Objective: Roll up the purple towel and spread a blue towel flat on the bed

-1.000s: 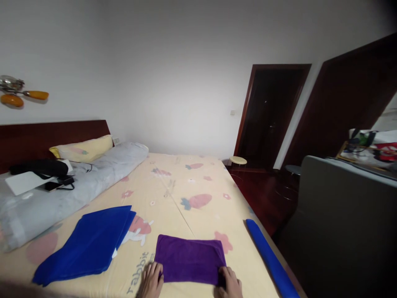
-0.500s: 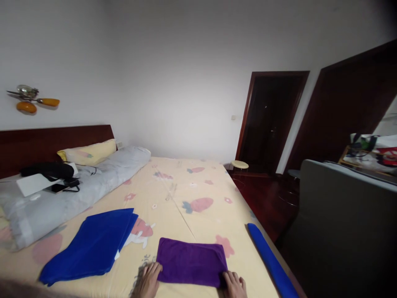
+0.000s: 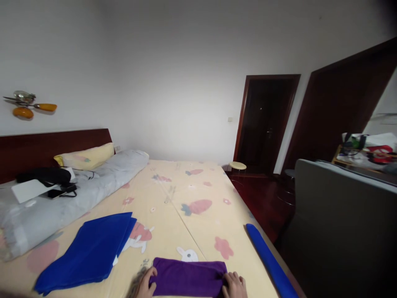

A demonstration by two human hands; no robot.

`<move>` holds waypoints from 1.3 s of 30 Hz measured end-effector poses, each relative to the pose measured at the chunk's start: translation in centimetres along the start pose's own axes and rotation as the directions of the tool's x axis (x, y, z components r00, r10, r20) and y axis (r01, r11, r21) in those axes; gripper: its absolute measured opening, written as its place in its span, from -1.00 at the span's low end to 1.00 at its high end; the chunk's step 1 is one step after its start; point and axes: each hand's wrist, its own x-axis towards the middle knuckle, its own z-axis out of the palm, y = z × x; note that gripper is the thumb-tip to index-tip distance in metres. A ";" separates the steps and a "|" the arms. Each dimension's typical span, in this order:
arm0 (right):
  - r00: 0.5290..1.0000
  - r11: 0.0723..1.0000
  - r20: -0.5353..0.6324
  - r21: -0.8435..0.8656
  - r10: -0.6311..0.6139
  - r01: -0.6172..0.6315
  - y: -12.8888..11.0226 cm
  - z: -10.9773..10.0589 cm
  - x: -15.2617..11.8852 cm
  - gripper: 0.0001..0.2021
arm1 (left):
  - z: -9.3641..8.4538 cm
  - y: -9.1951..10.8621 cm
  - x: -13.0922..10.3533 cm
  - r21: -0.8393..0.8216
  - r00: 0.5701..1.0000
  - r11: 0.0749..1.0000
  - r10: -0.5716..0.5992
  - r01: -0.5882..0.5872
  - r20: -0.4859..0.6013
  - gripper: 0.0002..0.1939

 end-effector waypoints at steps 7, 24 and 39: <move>0.977 0.987 -0.164 -0.071 0.134 -0.147 2.0 2.9 0.7 -0.65 | 1.4 1.9 1.2 0.325 0.959 0.903 -0.252 0.280 -0.126 -0.55; 0.998 0.996 -0.036 0.074 -0.054 0.057 -8.6 9.9 0.8 -0.55 | 12.0 7.5 1.4 0.270 0.991 0.961 0.018 -0.052 0.130 -0.43; 0.985 0.987 0.132 0.104 0.111 -0.126 -1.2 -1.0 1.2 -0.70 | 2.8 1.9 0.8 0.472 0.972 0.876 -0.186 0.098 0.142 -0.43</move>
